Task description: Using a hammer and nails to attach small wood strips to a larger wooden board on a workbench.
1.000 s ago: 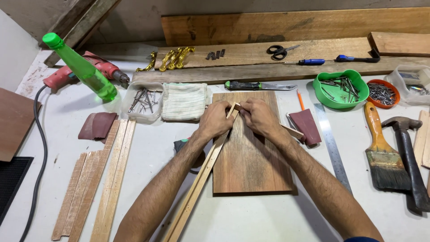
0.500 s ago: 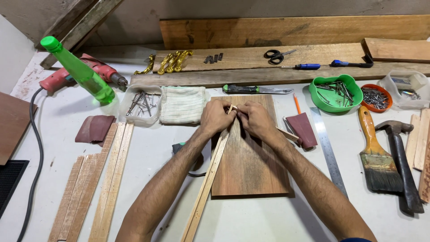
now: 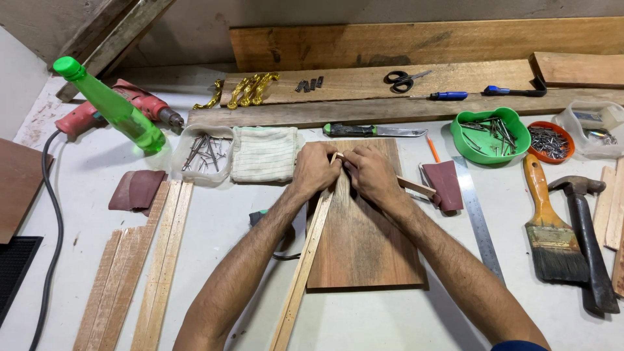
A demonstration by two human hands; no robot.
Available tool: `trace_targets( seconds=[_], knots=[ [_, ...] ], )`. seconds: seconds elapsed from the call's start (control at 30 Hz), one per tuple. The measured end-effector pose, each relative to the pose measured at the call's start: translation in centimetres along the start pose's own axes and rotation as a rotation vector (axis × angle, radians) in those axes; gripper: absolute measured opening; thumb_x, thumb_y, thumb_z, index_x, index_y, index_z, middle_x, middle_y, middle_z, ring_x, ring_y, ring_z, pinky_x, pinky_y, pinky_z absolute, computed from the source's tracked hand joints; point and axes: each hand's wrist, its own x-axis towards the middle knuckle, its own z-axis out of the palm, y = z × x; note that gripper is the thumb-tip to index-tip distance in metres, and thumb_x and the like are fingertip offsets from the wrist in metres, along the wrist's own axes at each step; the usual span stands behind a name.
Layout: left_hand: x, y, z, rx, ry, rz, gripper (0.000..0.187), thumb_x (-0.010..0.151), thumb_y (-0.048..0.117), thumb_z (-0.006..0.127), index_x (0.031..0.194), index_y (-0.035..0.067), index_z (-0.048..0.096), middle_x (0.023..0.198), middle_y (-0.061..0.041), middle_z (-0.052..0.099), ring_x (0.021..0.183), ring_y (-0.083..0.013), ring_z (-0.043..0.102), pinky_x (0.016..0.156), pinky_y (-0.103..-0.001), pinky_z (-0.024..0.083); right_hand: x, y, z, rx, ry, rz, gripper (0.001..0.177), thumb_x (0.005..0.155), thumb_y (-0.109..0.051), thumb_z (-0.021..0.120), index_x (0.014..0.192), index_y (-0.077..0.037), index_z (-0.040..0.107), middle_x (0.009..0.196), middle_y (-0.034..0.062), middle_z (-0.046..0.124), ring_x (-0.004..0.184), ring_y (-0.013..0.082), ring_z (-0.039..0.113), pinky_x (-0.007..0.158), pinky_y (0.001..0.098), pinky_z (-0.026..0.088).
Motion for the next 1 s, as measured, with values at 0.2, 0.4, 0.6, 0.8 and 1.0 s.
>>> trace_targets(
  seconds=[0.2, 0.4, 0.6, 0.8, 1.0],
  knots=[
    [0.2, -0.2, 0.1, 0.011, 0.074, 0.117, 0.028, 0.078, 0.020, 0.075, 0.101, 0.006, 0.081, 0.097, -0.021, 0.076, 0.091, -0.0365, 0.074, 0.089, -0.044, 0.058, 0.1, 0.3, 0.0, 0.014, 0.024, -0.022, 0.021, 0.091, -0.010, 0.069, 0.112, -0.005, 0.072, 0.101, 0.0116, 0.070, 0.095, 0.0339, 0.062, 0.085, 0.0450, 0.053],
    [0.2, 0.5, -0.9, -0.046, 0.003, 0.040, 0.028, 0.078, 0.021, 0.072, 0.101, 0.007, 0.080, 0.090, -0.021, 0.077, 0.084, -0.0339, 0.076, 0.085, -0.041, 0.060, 0.5, 0.6, -0.1, 0.012, -0.053, 0.014, 0.018, 0.092, -0.012, 0.070, 0.109, -0.006, 0.074, 0.098, 0.0121, 0.069, 0.097, 0.0333, 0.064, 0.086, 0.0459, 0.054],
    [2.0, 0.4, -2.4, -0.049, -0.294, -0.246, 0.030, 0.092, 0.031, 0.064, 0.113, 0.014, 0.077, 0.082, -0.018, 0.079, 0.070, -0.0265, 0.077, 0.071, -0.040, 0.065, 0.8, 0.0, -0.5, -0.036, -0.097, 0.012, 0.018, 0.094, -0.014, 0.068, 0.108, -0.004, 0.074, 0.097, 0.0108, 0.069, 0.094, 0.0305, 0.064, 0.085, 0.0443, 0.055],
    [2.9, -0.8, -1.6, -0.091, -0.177, -0.142, 0.026, 0.085, 0.028, 0.072, 0.100, 0.011, 0.084, 0.078, -0.015, 0.079, 0.060, -0.0187, 0.074, 0.064, -0.035, 0.062, 0.4, 0.2, -0.4, -0.002, -0.048, -0.007, 0.019, 0.094, -0.015, 0.069, 0.109, -0.005, 0.075, 0.098, 0.0111, 0.069, 0.093, 0.0309, 0.064, 0.084, 0.0445, 0.055],
    [2.3, 0.1, -1.8, -0.092, -0.155, -0.138, 0.025, 0.088, 0.024, 0.066, 0.096, 0.007, 0.083, 0.068, -0.019, 0.075, 0.054, -0.0210, 0.073, 0.062, -0.035, 0.062, 0.9, -0.3, -0.9, 0.079, -0.060, 0.068, 0.020, 0.094, -0.015, 0.069, 0.111, -0.007, 0.076, 0.091, 0.0135, 0.067, 0.089, 0.0315, 0.064, 0.079, 0.0457, 0.055]
  ],
)
